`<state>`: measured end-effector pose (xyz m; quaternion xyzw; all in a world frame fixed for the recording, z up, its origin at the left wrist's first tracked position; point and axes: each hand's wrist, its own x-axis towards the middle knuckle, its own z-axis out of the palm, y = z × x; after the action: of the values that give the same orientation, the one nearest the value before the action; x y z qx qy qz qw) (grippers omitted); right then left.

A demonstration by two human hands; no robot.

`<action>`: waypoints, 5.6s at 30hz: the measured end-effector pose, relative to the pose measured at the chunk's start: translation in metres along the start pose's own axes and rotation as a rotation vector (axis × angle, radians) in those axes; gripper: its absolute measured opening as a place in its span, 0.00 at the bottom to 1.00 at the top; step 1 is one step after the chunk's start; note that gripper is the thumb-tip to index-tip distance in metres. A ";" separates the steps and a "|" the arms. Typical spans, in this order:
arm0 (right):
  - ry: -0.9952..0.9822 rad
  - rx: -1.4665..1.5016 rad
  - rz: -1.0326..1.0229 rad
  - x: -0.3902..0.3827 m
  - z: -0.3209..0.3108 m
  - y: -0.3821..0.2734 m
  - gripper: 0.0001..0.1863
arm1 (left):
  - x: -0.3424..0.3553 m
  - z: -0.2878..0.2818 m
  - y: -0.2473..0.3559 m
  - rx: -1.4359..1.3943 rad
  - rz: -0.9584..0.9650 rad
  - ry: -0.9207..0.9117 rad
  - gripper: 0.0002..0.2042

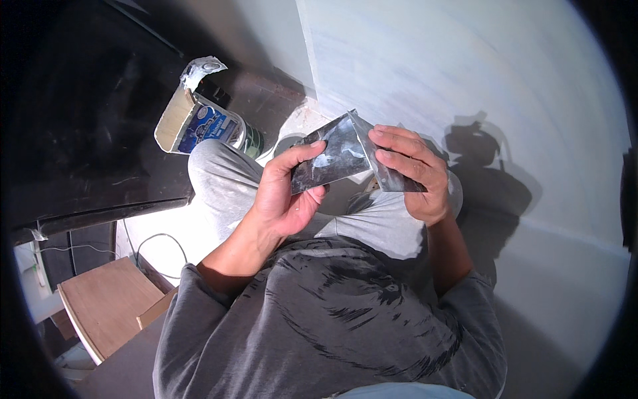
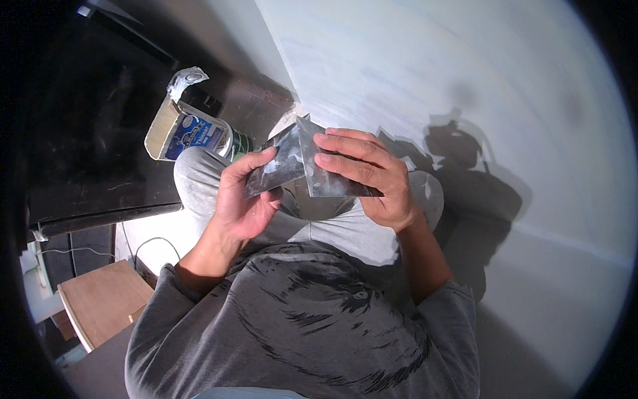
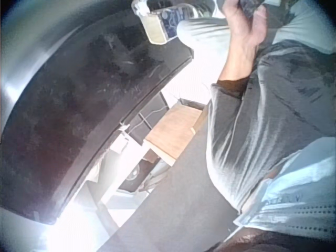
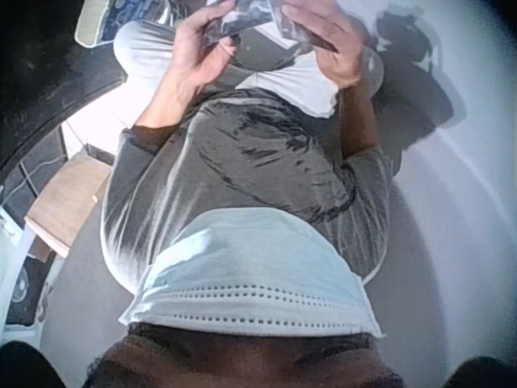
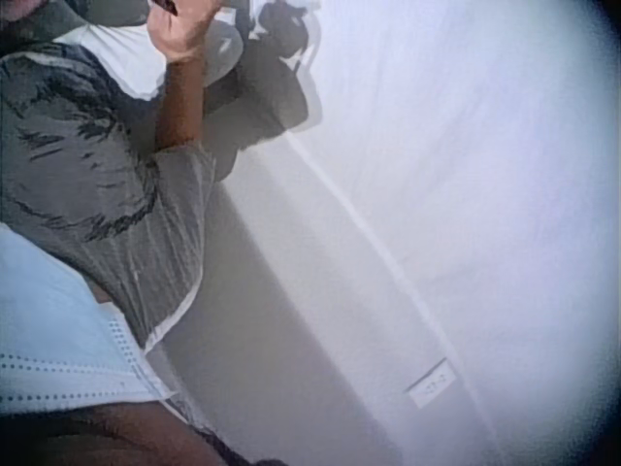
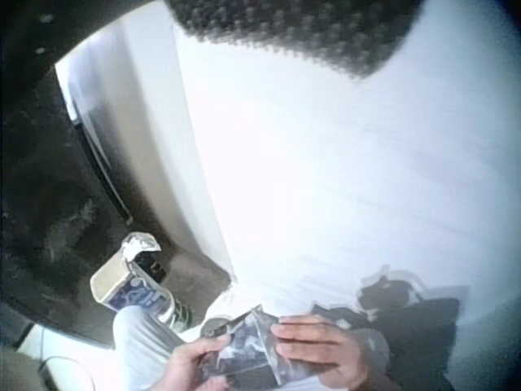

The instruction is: The person sits on the floor and uses a putty knife to scoop white wall compound from a bucket. They apply the compound to a section of the wall near the floor, smoothing it out with the tool. The person repeatedly scoops and applies the material to the same area.

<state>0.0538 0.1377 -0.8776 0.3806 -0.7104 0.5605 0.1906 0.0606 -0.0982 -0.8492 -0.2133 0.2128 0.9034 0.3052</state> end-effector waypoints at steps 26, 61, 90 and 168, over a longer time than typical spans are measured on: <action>0.210 -0.110 0.442 -0.063 -0.031 0.043 0.21 | 0.276 -0.180 -0.026 1.484 0.671 0.987 0.16; 0.195 -0.162 0.468 -0.073 -0.048 0.051 0.21 | 0.327 -0.162 -0.137 1.517 0.702 0.711 0.22; 0.151 -0.146 0.543 -0.071 -0.041 0.060 0.19 | 0.370 -0.228 -0.023 1.419 0.635 0.945 0.23; 0.112 -0.199 0.725 -0.062 -0.032 0.058 0.23 | 0.349 -0.244 -0.100 1.454 0.510 1.035 0.27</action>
<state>0.0449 0.1930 -0.9490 0.0529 -0.8383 0.5399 0.0545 -0.0651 0.0101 -1.2540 -0.2931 0.8770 0.3801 0.0230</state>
